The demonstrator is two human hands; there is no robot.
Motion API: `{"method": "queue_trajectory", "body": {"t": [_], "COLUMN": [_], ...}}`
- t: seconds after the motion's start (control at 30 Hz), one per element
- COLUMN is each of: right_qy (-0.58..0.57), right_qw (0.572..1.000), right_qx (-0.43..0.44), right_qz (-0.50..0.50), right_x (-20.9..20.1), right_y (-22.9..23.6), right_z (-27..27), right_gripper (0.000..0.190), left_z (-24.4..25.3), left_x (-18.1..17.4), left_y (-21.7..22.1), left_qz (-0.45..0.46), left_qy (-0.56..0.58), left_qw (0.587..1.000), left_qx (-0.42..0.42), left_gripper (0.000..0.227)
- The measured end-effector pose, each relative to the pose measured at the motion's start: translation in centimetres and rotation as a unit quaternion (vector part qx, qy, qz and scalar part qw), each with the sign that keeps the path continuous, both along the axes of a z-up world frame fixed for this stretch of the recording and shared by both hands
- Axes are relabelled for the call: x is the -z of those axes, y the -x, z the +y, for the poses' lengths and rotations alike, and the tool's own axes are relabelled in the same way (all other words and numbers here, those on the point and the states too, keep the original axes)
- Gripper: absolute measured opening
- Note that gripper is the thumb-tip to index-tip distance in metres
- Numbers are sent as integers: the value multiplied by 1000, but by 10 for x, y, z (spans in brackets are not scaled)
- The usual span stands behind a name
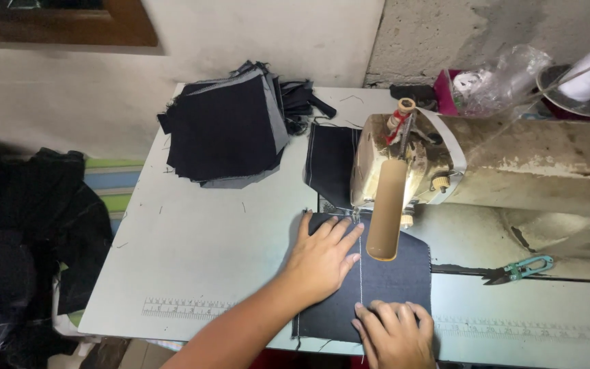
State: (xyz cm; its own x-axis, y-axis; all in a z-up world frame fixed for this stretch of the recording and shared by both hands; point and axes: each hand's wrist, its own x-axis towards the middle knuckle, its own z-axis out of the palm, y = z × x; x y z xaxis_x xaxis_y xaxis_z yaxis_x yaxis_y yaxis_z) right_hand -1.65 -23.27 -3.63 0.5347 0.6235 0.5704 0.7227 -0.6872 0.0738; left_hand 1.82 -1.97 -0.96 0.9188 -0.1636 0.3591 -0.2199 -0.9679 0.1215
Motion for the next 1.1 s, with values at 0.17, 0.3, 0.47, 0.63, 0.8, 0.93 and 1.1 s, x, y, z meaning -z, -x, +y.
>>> {"method": "queue_trajectory", "body": {"t": [0.17, 0.3, 0.47, 0.63, 0.8, 0.93, 1.1], "right_qy": [-27, -43, 10, 15, 18, 30, 10], "right_qw": [995, 997, 1000, 999, 997, 993, 987], "right_qx": [-21, -4, -2, -13, -7, 4, 57], "right_qz": [-95, -56, 20, 32, 74, 111, 148], "right_x": [33, 21, 28, 21, 6, 0, 10], "right_y": [1, 6, -1, -14, -22, -30, -56], "right_z": [-11, -9, -13, -8, 4, 3, -43], "right_gripper": [17, 43, 44, 66, 61, 70, 77], "left_z": [-5, -4, 7, 22, 36, 45, 57], "left_x": [-15, -18, -3, -11, -11, -13, -16], "left_y": [32, 59, 67, 58, 41, 28, 9], "left_qz": [36, 102, 78, 144, 165, 168, 185], "left_qy": [-5, 42, 106, 153, 166, 176, 197], "left_qw": [995, 987, 975, 955, 948, 944, 936], "left_qx": [88, 119, 180, 208, 217, 224, 224], "left_gripper": [50, 48, 38, 55, 55, 61, 76]}}
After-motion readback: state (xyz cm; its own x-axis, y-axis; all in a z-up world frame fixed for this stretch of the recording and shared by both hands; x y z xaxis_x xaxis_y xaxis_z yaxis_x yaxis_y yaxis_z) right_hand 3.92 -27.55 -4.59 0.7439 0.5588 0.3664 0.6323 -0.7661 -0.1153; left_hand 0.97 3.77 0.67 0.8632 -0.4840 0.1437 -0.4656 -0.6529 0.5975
